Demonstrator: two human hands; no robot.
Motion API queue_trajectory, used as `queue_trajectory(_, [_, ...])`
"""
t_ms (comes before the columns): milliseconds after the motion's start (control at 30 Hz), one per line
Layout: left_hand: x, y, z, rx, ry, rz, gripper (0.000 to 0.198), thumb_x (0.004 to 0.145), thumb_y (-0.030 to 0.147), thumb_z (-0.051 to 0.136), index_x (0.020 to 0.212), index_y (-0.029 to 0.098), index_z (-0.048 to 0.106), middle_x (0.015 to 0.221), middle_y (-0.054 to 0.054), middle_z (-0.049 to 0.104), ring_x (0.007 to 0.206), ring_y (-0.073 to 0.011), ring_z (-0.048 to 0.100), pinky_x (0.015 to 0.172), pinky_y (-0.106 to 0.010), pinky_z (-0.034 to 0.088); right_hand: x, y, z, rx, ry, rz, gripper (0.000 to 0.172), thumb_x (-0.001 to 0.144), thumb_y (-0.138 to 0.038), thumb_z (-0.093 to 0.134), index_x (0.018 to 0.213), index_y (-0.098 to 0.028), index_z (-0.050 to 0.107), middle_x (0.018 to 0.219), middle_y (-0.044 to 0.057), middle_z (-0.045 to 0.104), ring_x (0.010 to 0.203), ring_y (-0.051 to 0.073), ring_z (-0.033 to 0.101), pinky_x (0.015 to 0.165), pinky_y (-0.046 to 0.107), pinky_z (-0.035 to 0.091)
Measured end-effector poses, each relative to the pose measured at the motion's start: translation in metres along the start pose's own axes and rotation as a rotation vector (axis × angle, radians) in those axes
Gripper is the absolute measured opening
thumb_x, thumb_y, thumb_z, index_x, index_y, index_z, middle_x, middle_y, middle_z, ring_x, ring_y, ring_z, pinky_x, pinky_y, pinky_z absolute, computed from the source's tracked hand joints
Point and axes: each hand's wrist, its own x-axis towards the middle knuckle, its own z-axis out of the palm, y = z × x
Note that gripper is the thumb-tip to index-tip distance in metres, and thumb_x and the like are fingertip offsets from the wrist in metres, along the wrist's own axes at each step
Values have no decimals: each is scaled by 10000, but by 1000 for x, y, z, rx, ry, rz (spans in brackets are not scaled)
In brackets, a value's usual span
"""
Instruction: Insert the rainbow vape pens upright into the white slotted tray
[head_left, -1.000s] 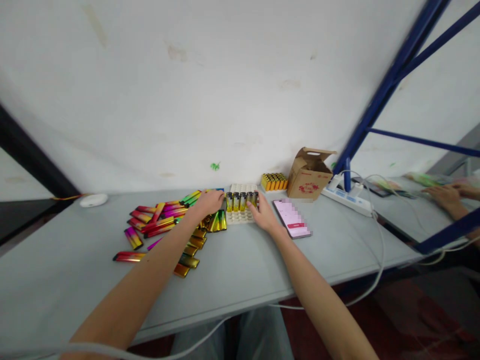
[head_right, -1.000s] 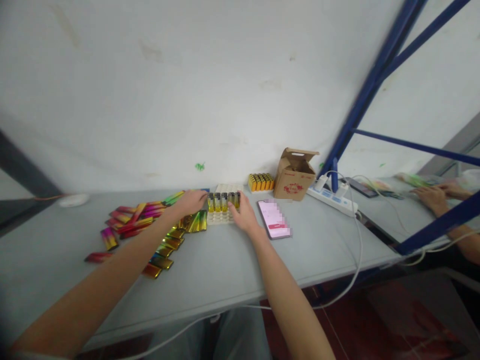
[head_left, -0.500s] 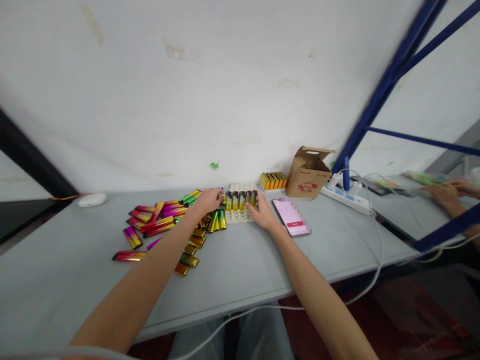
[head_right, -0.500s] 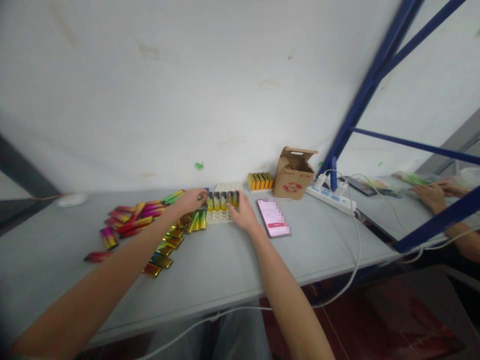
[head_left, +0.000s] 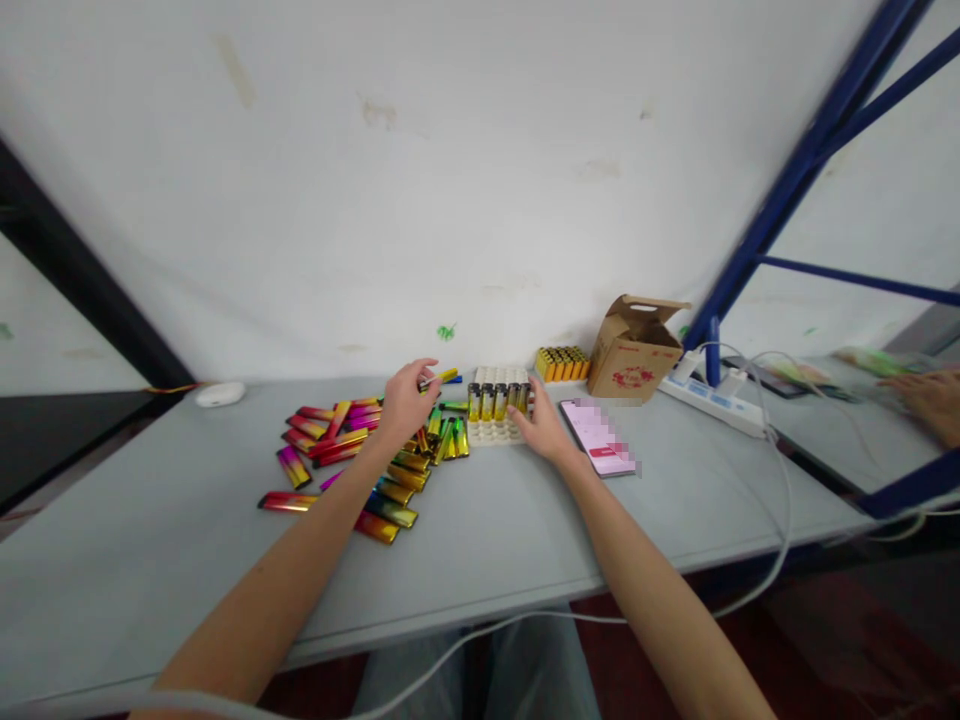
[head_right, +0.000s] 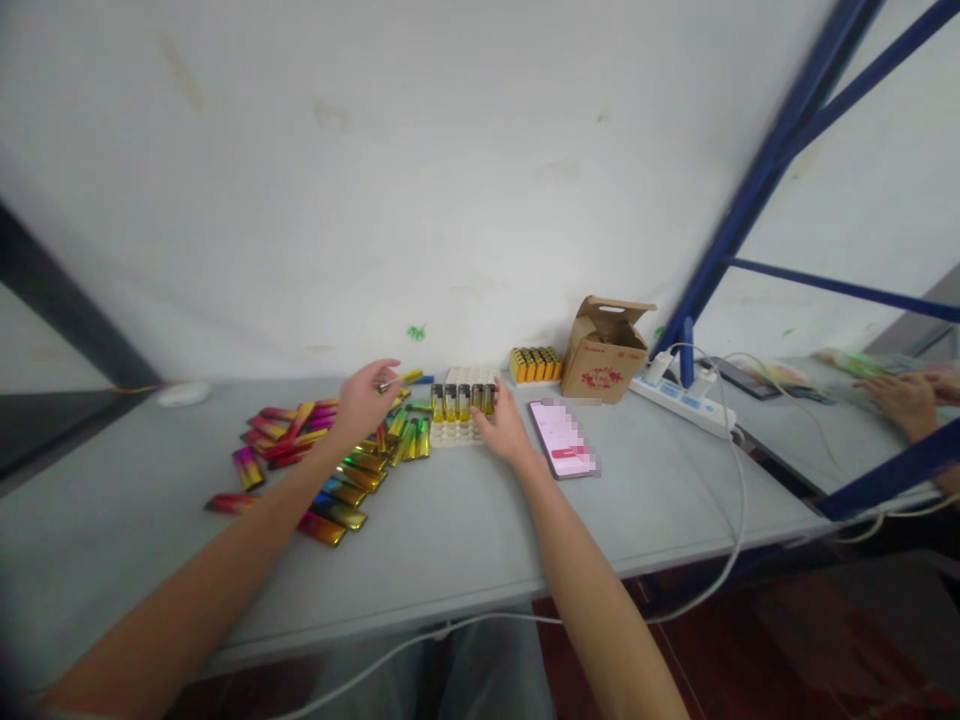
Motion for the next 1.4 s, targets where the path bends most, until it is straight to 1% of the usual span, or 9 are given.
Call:
queue_trajectory(100, [-25, 11, -22, -148, 58, -34, 349, 826, 304, 591, 1156, 189, 584, 914, -24, 697, 861, -183, 669, 828, -299, 521, 1, -16, -8, -99, 137, -5, 684, 847, -379, 555, 1426, -111, 308, 1412, 217, 409, 1326, 329, 375, 1111, 552, 282])
queue_trajectory(200, [-45, 22, -31, -156, 26, -12, 341, 829, 336, 614, 1142, 205, 586, 885, -6, 713, 810, -182, 679, 807, -308, 528, -1, -43, -16, -133, 236, -151, 544, 878, -350, 506, 1384, -186, 390, 1426, 156, 410, 1351, 312, 341, 1132, 553, 236])
queue_trajectory(367, [-56, 34, -27, -95, 43, 188, 347, 848, 346, 639, 1162, 216, 572, 864, 2, 732, 902, -210, 674, 906, -361, 481, -10, -80, -5, -131, -45, -394, 457, 868, -312, 551, 1311, -212, 503, 1265, 122, 574, 1213, 280, 489, 1066, 486, 355])
queue_trajectory(500, [-60, 42, -26, -97, 86, 222, 360, 862, 351, 631, 1188, 222, 550, 878, -3, 736, 987, -227, 657, 961, -394, 448, -13, -89, 15, -79, -113, -424, 359, 850, -299, 599, 1197, -208, 602, 1129, 105, 657, 1101, 256, 548, 986, 440, 425])
queue_trajectory(767, [-67, 43, -19, -153, 103, 256, 448, 873, 380, 617, 1271, 233, 473, 1092, -60, 688, 1029, -219, 632, 970, -403, 466, -18, -90, 22, 28, -256, -290, 130, 883, -260, 552, 951, -206, 648, 888, 48, 641, 809, 185, 585, 733, 308, 463])
queue_trajectory(933, [-65, 34, -16, -142, 55, 181, 412, 896, 376, 550, 1263, 208, 469, 1196, -103, 615, 1020, -223, 619, 965, -411, 474, -16, -89, 19, 194, -163, -92, 146, 896, -342, 506, 843, -206, 519, 807, 25, 586, 724, 167, 542, 653, 289, 440])
queue_trajectory(1100, [-63, 31, -20, -106, 10, 177, 327, 946, 350, 438, 1224, 190, 501, 1172, -109, 596, 1009, -221, 599, 957, -411, 468, -9, -80, 19, 559, -97, 126, 162, 859, -344, 471, 980, -236, 476, 707, -27, 518, 664, 160, 522, 643, 300, 450])
queue_trajectory(1267, [-57, 28, -26, -76, -6, 204, 305, 972, 339, 375, 1180, 183, 535, 1162, -106, 595, 1077, -225, 561, 989, -409, 442, -4, -82, 14, 785, -129, 360, 320, 801, -526, 565, 772, -223, 466, 591, -70, 343, 472, 96, 340, 441, 230, 296])
queue_trajectory(1400, [-53, 22, -28, -71, -7, 185, 313, 984, 348, 336, 1132, 189, 561, 1135, -103, 610, 1124, -230, 544, 1017, -426, 427, -3, -92, 4, 1025, -262, 479, 311, 773, -488, 605, 866, -201, 529, 619, -74, 362, 448, 64, 282, 395, 188, 172])
